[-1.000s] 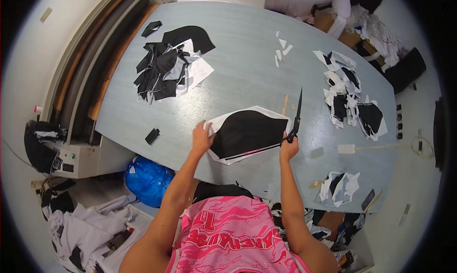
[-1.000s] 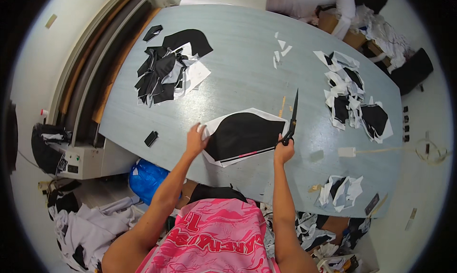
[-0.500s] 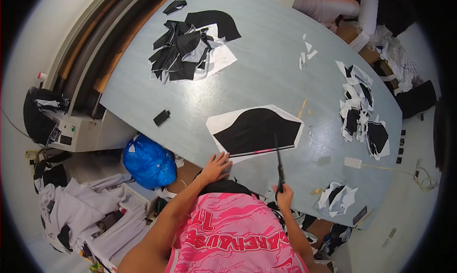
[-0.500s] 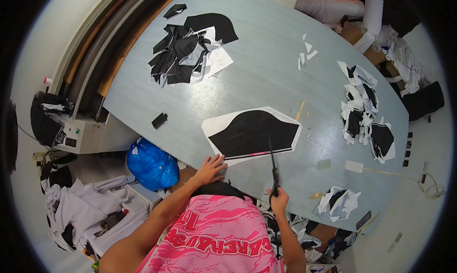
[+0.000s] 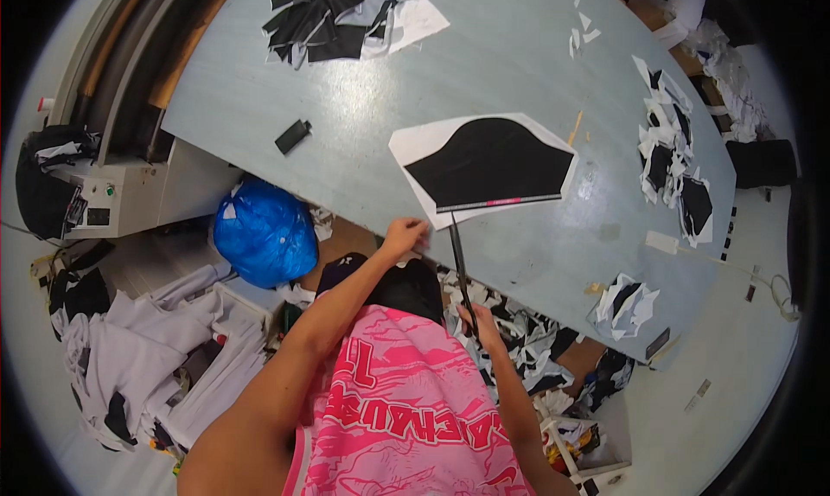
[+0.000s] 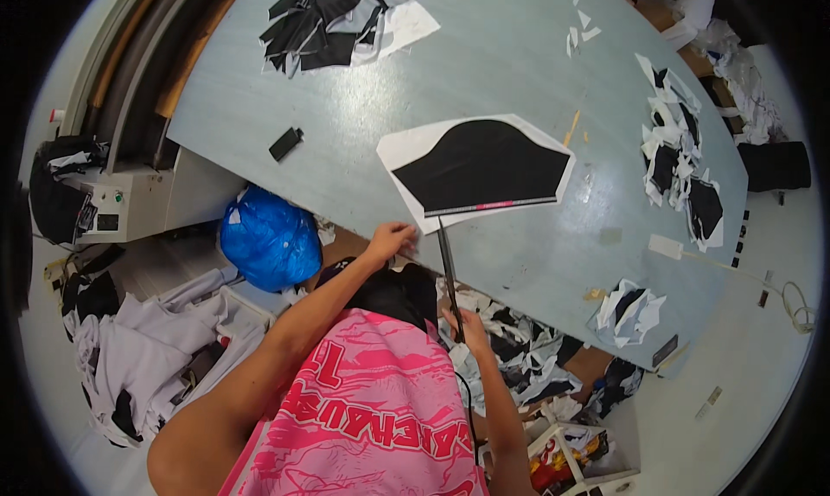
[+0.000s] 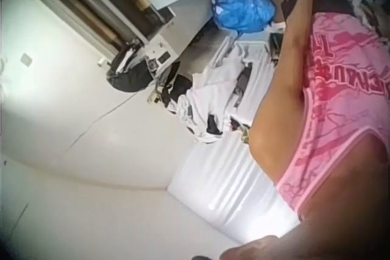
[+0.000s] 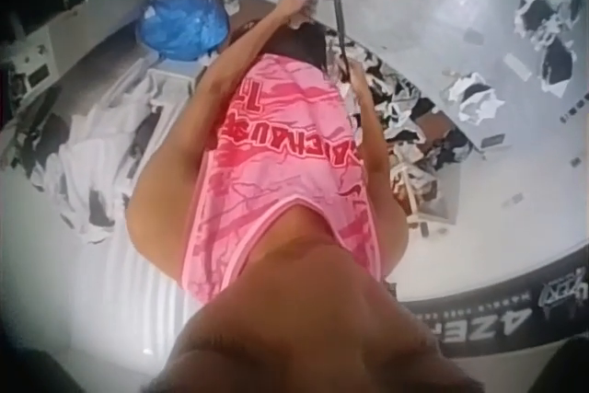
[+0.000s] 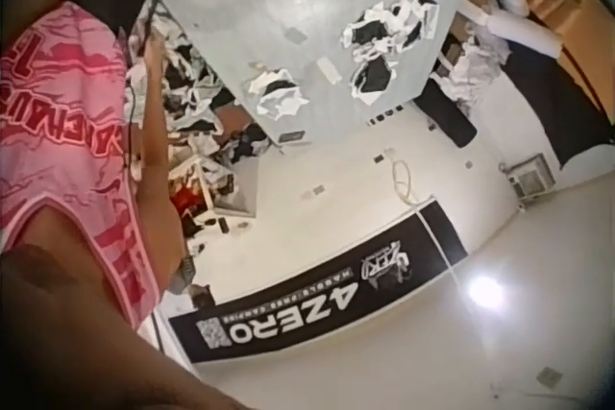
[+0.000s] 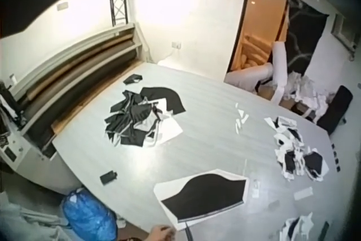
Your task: Cutting black fabric according to paper templates using large scissors.
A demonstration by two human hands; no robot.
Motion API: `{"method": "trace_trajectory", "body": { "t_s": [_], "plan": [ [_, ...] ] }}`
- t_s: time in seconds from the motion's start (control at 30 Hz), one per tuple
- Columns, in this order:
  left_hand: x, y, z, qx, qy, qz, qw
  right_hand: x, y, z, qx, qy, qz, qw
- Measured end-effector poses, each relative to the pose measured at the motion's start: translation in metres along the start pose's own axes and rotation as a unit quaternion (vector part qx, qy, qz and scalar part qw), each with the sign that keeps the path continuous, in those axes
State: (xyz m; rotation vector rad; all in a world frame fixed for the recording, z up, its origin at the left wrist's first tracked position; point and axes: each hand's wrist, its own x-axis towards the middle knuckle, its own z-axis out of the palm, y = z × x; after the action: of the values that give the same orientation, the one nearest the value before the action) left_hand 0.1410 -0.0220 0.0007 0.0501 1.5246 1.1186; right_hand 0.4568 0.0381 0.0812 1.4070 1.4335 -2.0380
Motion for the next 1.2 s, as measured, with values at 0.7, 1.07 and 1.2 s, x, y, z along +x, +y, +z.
{"method": "trace_trajectory", "body": {
  "t_s": [0.7, 1.07, 1.2],
  "plan": [
    [0.004, 0.030, 0.026, -0.113, 0.121, -0.071, 0.984, 0.022, -0.003, 0.116, 0.128, 0.121, 0.003, 0.984],
    [0.010, 0.023, 0.025, -0.112, 0.104, -0.054, 0.987, 0.023, -0.002, 0.118, 0.130, 0.098, -0.001, 0.987],
    [0.006, 0.021, 0.026, -0.110, 0.103, -0.046, 0.988, 0.026, 0.004, 0.114, 0.086, 0.130, 0.005, 0.988]
  ]
}}
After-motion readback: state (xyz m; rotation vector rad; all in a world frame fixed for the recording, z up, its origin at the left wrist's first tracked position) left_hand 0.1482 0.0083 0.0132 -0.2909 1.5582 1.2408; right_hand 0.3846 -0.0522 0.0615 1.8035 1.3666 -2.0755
